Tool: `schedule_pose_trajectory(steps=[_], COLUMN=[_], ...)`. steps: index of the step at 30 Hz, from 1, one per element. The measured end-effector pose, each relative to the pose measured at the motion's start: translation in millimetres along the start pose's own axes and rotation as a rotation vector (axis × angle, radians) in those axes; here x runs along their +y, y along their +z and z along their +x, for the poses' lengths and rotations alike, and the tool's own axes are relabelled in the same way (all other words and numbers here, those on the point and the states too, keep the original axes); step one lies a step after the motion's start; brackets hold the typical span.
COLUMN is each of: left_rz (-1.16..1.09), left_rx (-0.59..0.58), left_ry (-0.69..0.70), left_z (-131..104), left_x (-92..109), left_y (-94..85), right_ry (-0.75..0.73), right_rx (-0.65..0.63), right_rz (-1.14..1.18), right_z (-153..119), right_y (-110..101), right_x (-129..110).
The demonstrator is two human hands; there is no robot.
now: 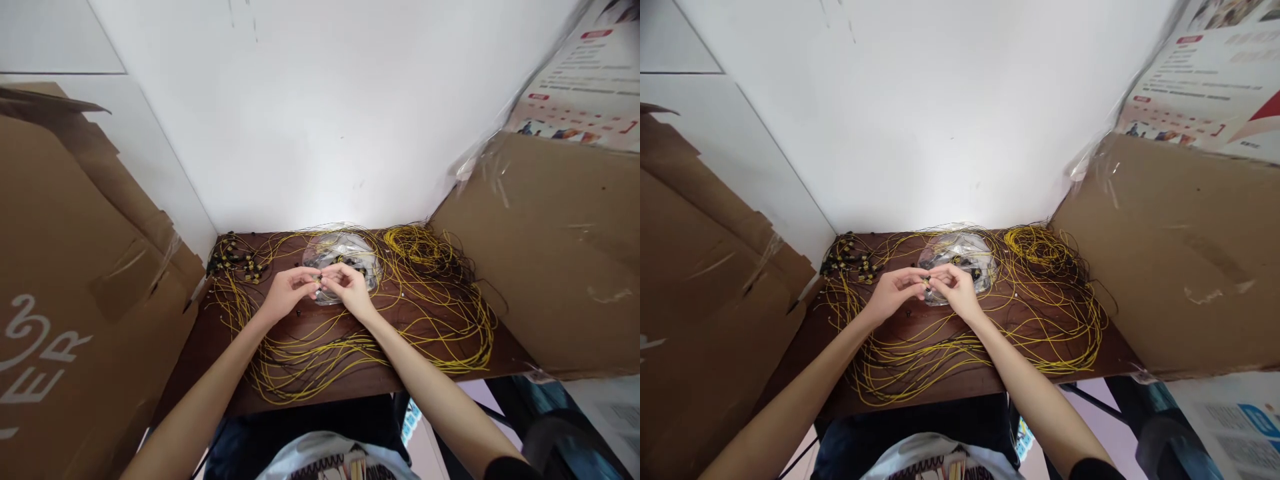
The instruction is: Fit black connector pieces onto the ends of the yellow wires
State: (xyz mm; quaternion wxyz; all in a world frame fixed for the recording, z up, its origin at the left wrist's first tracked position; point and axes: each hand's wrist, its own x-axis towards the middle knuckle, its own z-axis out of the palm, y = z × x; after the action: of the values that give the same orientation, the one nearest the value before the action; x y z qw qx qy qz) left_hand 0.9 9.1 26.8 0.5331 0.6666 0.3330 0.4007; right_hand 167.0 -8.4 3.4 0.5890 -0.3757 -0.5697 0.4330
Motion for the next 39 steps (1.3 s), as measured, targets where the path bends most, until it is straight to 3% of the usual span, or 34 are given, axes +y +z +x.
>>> schedule_pose_trajectory(steps=[5,9,15,18,21,24,28,31,35,37,39], left_rz=[0.122,0.214,0.323,0.513,0.689,0.749,0.845,0.871,0.874,0.891,0.907], left_rx=[-0.067,-0.024,0.118,0.248,0.354,0.437,0.584,0.657,0.710,0.693,0.669], left_ry=[0.021,0.052,0.080,0.159,0.243,0.243,0.187,0.115,0.010,-0.049,-0.114], left_z=[8,13,22,26,26,24,21,19,16,15,15], left_x=[0,0,8,16,18,11,-3,-11,-13,-13,-12], left_y=[2.3,-2.4,-33.1,-52.1,-69.1,-85.0,-105.7,-117.7,-124.4,-124.6,-124.1], right_ry=[0.054,0.055,0.001,0.007,0.028,0.028,-0.074,-0.168,-0.163,-0.135,-0.152], right_rx=[0.071,0.048,-0.084,-0.154,-0.136,-0.049,-0.055,-0.117,-0.264,-0.346,-0.411], right_rz=[0.061,-0.014,-0.431,-0.460,-0.335,-0.179,0.009,0.138,0.289,0.536,0.959], right_z=[3,2,1,2,4,12,29,38,42,42,44], right_y=[0,-2,-7,-10,-18,-33,-58,-74,-93,-103,-112], right_x=[0,1,-11,-20,-31,-49,-96,-143,-194,-208,-215])
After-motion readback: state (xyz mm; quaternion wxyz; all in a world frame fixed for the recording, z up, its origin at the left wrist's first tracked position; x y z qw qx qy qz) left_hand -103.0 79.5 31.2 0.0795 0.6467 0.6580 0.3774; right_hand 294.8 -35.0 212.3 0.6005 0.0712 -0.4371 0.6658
